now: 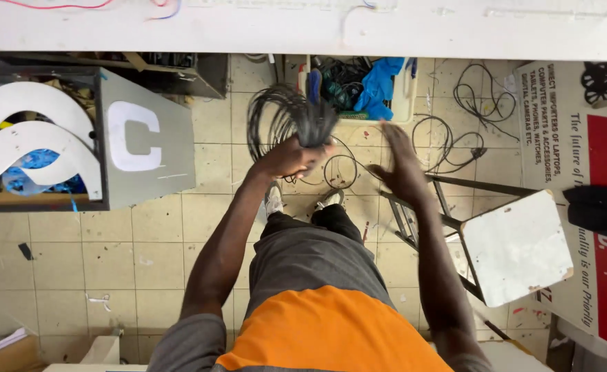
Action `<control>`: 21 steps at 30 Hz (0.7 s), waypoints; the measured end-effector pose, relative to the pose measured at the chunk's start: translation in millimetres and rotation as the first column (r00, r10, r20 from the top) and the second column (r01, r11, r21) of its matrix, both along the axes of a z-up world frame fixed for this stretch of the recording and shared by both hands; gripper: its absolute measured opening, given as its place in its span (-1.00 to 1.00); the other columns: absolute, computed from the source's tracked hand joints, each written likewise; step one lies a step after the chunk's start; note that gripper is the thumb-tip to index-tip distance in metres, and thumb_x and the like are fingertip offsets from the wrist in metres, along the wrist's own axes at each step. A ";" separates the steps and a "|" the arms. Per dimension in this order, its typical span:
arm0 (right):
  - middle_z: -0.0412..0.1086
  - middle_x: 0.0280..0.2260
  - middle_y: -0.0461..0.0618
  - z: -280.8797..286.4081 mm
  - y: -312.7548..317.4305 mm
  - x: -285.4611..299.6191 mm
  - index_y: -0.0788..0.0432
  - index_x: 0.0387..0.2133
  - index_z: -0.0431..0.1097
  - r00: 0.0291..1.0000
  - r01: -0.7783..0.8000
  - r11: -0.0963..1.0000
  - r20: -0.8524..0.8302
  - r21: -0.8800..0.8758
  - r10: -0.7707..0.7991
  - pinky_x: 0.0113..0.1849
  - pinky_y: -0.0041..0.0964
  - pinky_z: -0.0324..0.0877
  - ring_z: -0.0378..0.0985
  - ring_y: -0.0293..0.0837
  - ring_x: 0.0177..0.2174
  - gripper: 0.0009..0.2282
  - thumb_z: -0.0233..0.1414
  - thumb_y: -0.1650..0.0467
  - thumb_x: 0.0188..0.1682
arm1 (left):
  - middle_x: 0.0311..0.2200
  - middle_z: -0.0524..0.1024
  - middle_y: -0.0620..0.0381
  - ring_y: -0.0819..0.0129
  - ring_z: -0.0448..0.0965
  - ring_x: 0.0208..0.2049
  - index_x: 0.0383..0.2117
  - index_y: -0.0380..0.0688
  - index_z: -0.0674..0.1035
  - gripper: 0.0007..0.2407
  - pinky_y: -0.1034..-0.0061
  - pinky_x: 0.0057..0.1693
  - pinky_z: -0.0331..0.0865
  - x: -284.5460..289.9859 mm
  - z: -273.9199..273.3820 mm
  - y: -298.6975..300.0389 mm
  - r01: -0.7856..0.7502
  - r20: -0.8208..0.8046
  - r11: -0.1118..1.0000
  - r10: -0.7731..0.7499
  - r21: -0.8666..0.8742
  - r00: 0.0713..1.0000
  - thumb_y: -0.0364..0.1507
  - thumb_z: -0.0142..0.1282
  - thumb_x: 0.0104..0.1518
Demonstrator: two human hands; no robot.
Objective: Measuring, cutting, and connecting wires to LED strips on a sign template
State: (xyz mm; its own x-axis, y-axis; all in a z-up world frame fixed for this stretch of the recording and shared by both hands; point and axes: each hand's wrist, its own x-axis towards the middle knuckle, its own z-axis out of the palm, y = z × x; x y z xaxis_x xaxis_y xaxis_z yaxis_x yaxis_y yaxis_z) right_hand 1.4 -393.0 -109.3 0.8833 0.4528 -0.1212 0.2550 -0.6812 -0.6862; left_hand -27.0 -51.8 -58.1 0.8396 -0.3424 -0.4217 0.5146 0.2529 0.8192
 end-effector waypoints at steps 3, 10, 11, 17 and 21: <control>0.01 0.58 0.31 15.1 40.4 12.4 0.13 0.62 0.08 0.878 -0.237 0.972 0.429 -0.002 0.215 0.43 0.40 0.00 -0.05 0.47 0.52 -0.12 0.31 0.47 -0.05 | -0.74 0.37 0.21 0.50 0.35 -0.82 -0.33 -0.17 0.64 -0.85 0.59 -0.66 0.29 6.1 13.0 -42.8 0.320 0.082 0.947 -0.319 0.001 0.944 -0.40 0.33 0.38; 0.57 0.12 0.01 103.9 22.6 27.1 0.07 -0.04 0.54 0.574 -0.541 0.841 0.734 0.007 0.363 0.46 0.30 0.06 0.48 0.19 0.35 -0.81 0.08 0.24 0.29 | -0.78 0.40 0.18 0.47 0.40 -0.85 -0.28 -0.28 0.61 -0.85 0.60 -0.62 0.37 24.7 60.4 -98.9 0.742 0.200 0.670 -0.730 0.020 0.654 -0.45 0.31 0.39; 0.57 0.12 0.01 77.0 11.7 33.6 0.07 -0.04 0.54 0.577 -0.532 0.847 0.733 0.003 0.360 0.46 0.30 0.06 0.48 0.19 0.35 -0.81 0.08 0.24 0.29 | -0.78 0.40 0.18 0.47 0.40 -0.85 -0.28 -0.28 0.61 -0.85 0.60 -0.62 0.37 30.4 60.7 -103.6 0.749 0.204 0.662 -0.736 0.018 0.646 -0.45 0.31 0.39; 0.45 -0.45 -0.01 18.5 -42.6 69.9 0.14 -0.19 0.52 0.638 -0.433 0.887 0.750 0.160 0.176 -0.33 0.08 0.59 0.66 0.16 -0.46 -0.83 0.24 0.29 0.22 | -0.75 0.41 0.14 0.39 0.52 -0.74 -0.36 -0.20 0.65 -0.82 0.36 -0.46 0.53 66.6 95.6 -130.0 0.685 0.290 0.713 -0.694 0.150 0.658 -0.40 0.34 0.40; 0.53 -0.44 -0.07 23.1 -68.3 97.4 0.06 -0.10 0.53 0.693 -0.151 0.952 0.715 0.265 -0.089 -0.36 -0.02 0.60 0.71 0.16 -0.47 -0.80 0.35 0.44 0.05 | 0.01 0.62 -0.47 -0.48 0.72 0.03 0.20 -0.34 0.50 -0.57 -0.28 -0.07 0.73 77.9 120.3 -153.3 0.281 0.453 0.835 -0.504 0.472 0.736 -0.35 0.40 0.34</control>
State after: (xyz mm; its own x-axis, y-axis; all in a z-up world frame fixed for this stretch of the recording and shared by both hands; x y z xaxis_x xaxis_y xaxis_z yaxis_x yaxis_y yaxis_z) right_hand 98.9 -461.3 -86.1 0.6292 0.3878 0.6736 0.7633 -0.4714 -0.4417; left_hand 50.9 -205.1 62.2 0.7812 -0.6161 -0.1007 -0.0549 -0.2284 0.9720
